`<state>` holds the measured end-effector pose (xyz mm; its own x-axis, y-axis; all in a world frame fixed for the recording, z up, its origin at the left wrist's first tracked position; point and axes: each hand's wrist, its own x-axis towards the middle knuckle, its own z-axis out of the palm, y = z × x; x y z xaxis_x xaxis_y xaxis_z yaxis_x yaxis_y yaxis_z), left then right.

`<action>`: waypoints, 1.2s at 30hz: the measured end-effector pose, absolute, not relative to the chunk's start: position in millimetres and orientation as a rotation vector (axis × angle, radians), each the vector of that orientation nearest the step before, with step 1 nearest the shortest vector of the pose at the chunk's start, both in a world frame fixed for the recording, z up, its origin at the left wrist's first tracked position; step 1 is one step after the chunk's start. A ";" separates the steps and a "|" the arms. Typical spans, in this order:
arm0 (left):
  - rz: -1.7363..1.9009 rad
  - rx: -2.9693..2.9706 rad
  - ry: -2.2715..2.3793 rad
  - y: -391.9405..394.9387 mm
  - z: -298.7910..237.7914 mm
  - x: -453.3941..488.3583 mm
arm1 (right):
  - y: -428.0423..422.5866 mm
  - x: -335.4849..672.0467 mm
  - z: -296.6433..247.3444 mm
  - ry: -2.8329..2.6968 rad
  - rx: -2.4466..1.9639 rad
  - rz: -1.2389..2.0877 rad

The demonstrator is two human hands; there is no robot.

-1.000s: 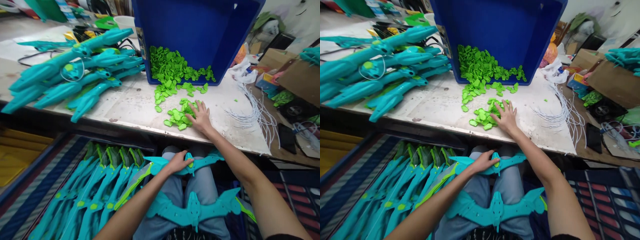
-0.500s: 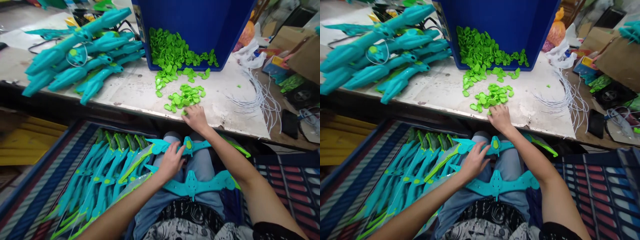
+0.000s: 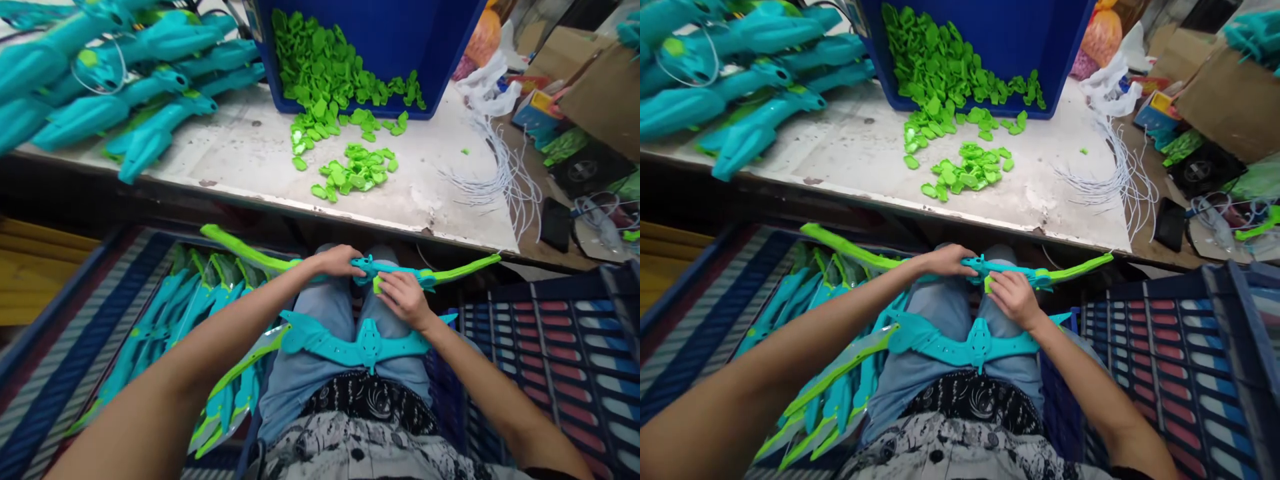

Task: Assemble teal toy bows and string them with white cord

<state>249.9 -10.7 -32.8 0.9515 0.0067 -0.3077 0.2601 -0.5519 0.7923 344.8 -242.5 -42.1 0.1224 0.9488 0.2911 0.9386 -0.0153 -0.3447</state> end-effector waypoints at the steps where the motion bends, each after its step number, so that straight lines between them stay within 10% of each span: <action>1: -0.375 2.060 0.166 -6.1 -32.9 253.8 | -241.6 341.8 -50.0 -1.836 -1.958 0.027; 25: -0.436 2.017 0.131 -5.5 -41.8 270.7 | -201.1 318.3 -60.9 -1.207 -2.290 0.157; 36: 0.092 2.767 0.153 -42.2 -43.3 228.2 | -180.9 351.0 -4.2 -1.720 -2.166 0.299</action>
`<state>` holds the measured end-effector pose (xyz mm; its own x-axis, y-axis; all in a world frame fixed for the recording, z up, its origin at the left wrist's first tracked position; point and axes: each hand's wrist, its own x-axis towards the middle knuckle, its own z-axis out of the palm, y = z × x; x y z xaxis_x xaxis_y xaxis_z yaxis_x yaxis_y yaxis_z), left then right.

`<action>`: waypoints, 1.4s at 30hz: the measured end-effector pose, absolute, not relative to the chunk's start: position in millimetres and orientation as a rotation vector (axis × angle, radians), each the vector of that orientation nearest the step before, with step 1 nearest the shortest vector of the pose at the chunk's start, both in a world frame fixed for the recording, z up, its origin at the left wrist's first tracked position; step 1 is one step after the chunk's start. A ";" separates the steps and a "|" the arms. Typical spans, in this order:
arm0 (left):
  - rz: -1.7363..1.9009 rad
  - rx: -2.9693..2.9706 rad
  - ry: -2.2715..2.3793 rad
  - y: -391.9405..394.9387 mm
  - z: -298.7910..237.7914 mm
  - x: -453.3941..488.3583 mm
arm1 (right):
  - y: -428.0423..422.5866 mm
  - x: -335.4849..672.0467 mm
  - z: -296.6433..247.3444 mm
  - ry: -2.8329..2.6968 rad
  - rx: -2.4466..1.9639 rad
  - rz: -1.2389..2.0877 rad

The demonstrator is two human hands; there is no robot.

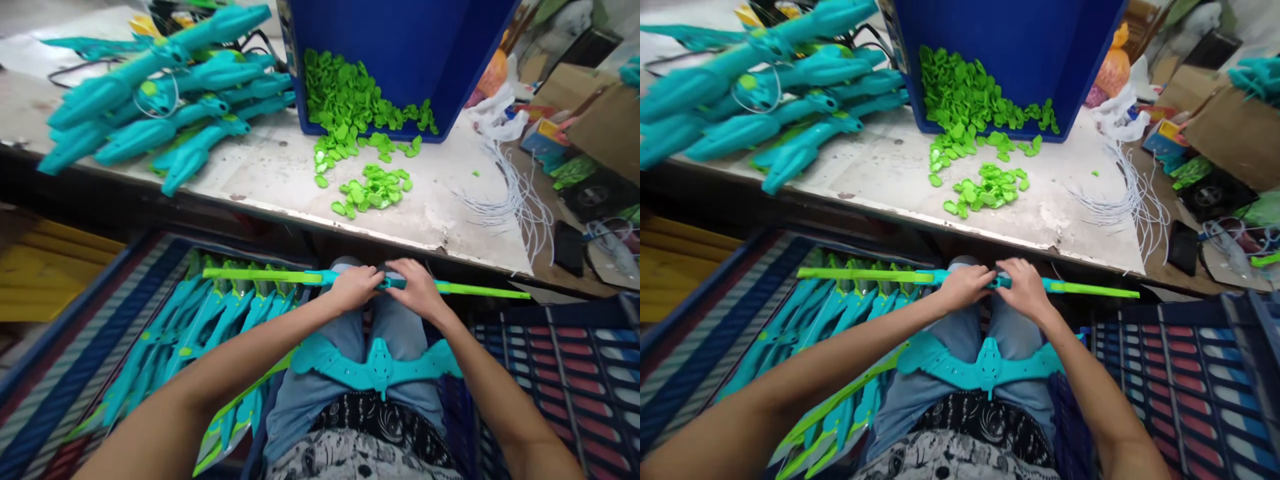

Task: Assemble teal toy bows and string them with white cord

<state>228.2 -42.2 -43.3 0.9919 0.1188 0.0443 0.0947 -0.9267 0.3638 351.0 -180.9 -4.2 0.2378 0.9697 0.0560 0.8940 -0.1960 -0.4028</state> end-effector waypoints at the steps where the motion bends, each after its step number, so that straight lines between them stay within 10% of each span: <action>1: 0.173 2.834 0.183 -44.0 -49.2 223.8 | -171.5 353.0 4.7 -1.805 -2.116 0.277; 14: 0.059 2.618 0.271 -114.4 -45.8 139.8 | -24.7 349.9 22.9 -1.608 -2.189 -0.066; 42: -0.694 1.469 0.309 -64.9 -46.0 200.7 | -175.2 410.6 19.2 -1.892 -1.862 -0.043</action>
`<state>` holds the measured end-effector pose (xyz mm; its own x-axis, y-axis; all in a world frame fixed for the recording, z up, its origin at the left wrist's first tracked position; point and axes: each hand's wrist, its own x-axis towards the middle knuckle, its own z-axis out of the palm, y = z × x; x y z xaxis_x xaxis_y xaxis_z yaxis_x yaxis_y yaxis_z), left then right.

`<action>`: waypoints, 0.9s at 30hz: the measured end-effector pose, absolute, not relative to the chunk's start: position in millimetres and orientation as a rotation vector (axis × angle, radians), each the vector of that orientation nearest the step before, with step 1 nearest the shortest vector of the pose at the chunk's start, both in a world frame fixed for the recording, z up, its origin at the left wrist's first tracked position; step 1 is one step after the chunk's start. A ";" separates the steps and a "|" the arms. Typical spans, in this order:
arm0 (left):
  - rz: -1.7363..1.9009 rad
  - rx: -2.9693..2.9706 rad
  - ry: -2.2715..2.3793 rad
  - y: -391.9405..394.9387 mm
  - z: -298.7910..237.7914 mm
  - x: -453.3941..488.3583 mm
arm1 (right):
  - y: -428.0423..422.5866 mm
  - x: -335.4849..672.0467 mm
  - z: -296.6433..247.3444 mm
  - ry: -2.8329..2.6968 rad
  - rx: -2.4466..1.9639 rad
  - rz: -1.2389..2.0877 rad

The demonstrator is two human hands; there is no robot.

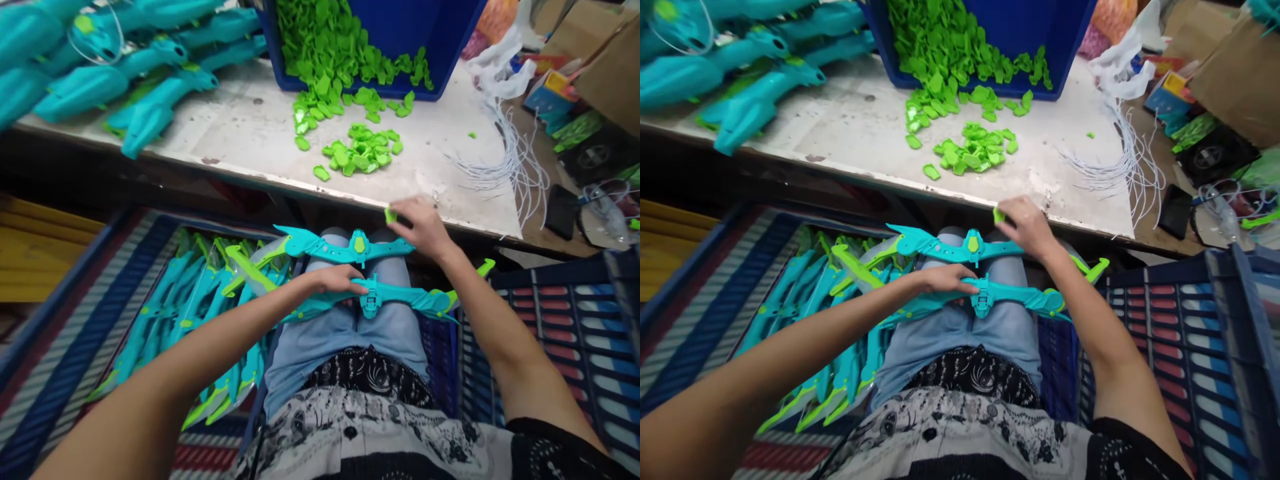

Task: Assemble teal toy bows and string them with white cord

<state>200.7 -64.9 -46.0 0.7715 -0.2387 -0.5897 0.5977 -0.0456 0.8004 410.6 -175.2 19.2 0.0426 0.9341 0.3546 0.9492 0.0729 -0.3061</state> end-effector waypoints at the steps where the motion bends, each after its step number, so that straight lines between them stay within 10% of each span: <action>1: -0.701 1.431 0.324 -64.4 -48.0 200.9 | -190.9 390.5 15.4 -1.913 -1.825 -0.024; 27: -0.542 1.900 0.264 -82.2 -53.3 203.0 | -264.2 283.7 -50.1 -1.416 -2.321 0.475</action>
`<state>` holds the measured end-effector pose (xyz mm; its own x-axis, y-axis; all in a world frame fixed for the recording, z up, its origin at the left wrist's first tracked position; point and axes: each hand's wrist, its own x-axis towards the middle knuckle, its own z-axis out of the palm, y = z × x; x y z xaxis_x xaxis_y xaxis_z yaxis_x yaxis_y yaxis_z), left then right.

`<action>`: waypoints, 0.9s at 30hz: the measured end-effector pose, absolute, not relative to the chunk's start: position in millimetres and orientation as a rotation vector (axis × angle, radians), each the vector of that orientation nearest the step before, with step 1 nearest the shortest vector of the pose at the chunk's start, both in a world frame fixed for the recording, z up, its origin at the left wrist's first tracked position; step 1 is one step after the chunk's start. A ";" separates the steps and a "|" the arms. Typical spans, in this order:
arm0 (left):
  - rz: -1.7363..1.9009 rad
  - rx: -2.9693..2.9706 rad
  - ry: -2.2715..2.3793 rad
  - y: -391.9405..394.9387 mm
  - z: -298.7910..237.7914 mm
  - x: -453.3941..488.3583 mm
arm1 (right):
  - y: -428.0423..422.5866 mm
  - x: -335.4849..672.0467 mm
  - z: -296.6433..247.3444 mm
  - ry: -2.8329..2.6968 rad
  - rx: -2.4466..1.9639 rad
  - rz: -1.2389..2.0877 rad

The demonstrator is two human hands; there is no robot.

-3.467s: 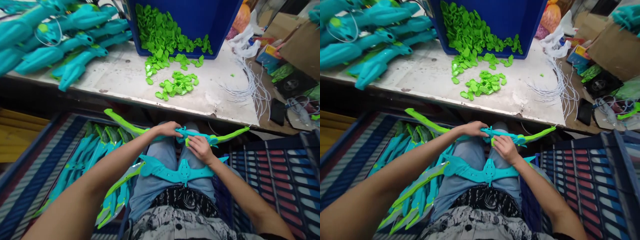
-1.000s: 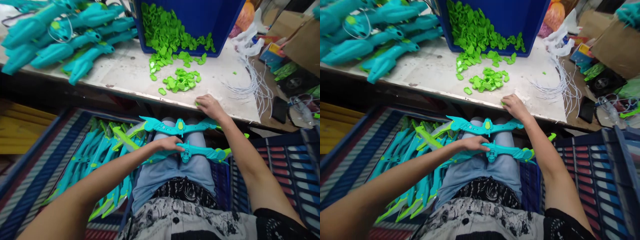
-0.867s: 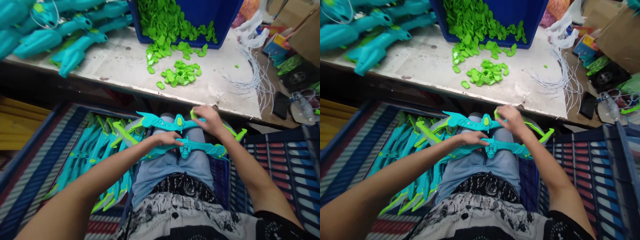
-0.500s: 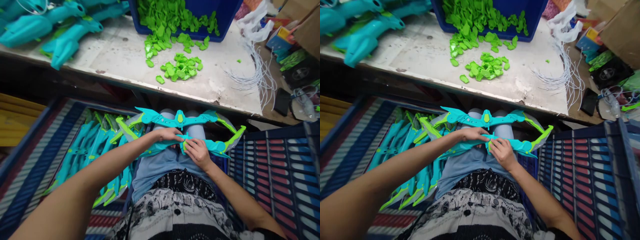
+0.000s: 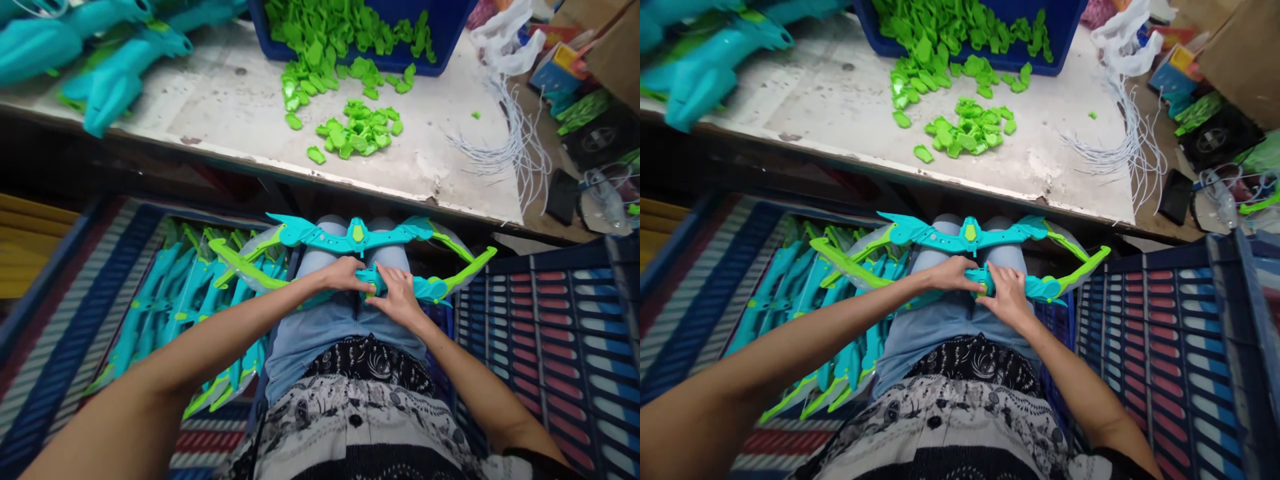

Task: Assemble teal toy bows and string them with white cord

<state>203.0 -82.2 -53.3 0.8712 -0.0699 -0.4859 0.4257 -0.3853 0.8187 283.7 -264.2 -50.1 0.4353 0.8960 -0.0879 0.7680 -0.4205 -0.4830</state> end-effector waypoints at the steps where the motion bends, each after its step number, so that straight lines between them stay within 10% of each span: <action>1: -0.513 1.966 0.256 -82.6 -53.2 203.3 | -262.7 281.8 -50.7 -1.423 -2.345 0.462; 12: -0.264 2.514 0.153 -124.2 -31.9 151.5 | -258.6 323.1 1.1 -1.623 -1.924 0.782; 18: -0.082 2.761 0.090 -144.1 -49.3 126.3 | -126.3 348.8 46.8 -1.718 -2.031 -0.078; 27: -0.289 2.622 0.096 -140.7 -40.8 120.2 | 10.6 344.1 40.2 -2.266 -2.140 -0.100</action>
<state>120.2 -140.7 -40.8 0.9751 0.0150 -0.2214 0.1203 -0.8741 0.4706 344.1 10.6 40.2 -0.0576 0.9965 0.0610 0.9980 0.0558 0.0310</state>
